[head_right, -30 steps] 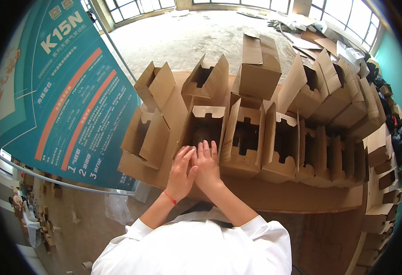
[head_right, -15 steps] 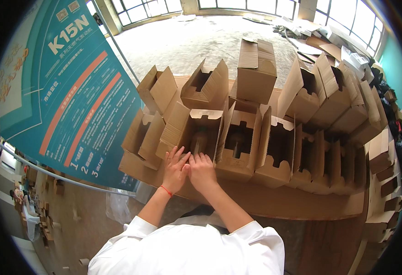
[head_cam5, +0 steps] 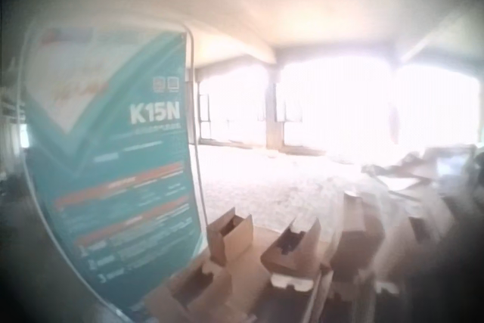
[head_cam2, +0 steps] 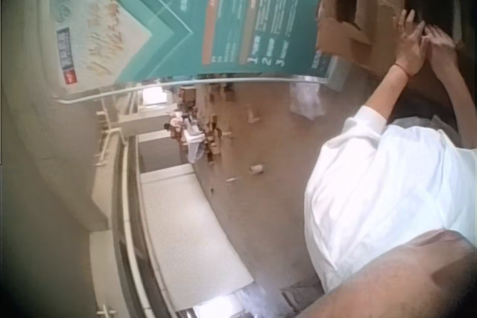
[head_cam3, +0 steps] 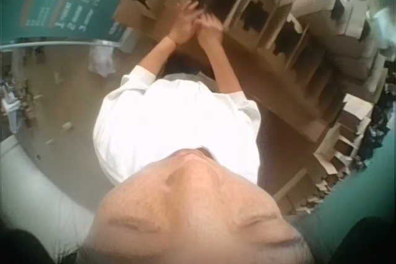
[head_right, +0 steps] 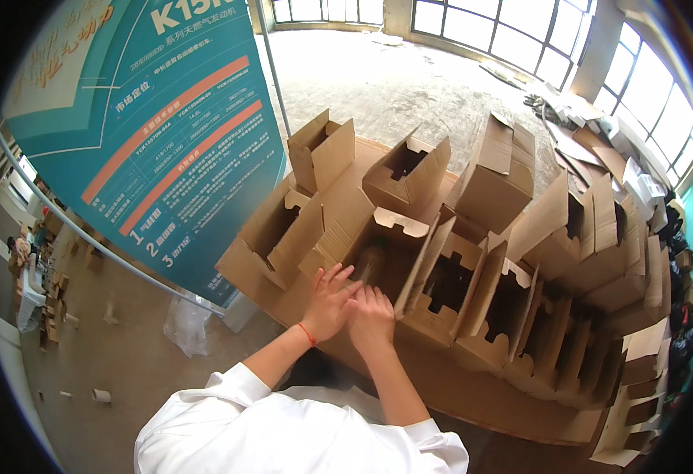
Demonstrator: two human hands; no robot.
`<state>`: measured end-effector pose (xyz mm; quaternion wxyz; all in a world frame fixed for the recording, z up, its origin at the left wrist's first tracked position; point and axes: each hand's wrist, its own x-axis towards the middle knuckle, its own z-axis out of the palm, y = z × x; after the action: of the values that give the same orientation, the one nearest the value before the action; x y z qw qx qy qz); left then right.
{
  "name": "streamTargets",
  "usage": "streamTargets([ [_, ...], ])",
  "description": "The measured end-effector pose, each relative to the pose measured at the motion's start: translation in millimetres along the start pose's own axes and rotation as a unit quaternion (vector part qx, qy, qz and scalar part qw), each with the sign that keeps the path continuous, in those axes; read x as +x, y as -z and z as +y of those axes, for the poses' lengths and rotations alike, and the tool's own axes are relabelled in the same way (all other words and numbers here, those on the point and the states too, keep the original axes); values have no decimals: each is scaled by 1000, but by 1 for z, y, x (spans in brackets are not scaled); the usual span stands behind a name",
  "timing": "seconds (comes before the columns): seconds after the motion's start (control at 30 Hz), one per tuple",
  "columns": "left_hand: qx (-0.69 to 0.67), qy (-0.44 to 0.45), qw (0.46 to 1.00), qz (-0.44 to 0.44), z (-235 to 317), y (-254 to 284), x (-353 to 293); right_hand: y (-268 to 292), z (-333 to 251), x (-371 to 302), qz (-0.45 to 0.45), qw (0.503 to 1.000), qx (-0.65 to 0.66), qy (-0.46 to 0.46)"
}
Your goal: The person places plastic bottles into individual cardboard inserts arranged on a table, handling one bottle at a time and sliding it into the designated slot within each insert.
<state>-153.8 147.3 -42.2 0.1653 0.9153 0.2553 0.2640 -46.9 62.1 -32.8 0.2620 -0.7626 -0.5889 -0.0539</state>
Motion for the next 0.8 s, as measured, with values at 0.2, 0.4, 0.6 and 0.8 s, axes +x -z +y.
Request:
streamTargets([
  [0.2,-201,-42,979,-18,-9,30,-2,4,-11,15,-37,991,43,-120],
  [0.4,-183,-79,975,95,-96,141,8,-10,-22,29,17,945,50,-322],
  [0.6,-286,179,941,-40,-216,135,23,-14,-27,31,20,937,8,-349],
  [0.8,-462,145,868,-108,-229,94,19,-10,10,59,-213,934,-5,-287],
])
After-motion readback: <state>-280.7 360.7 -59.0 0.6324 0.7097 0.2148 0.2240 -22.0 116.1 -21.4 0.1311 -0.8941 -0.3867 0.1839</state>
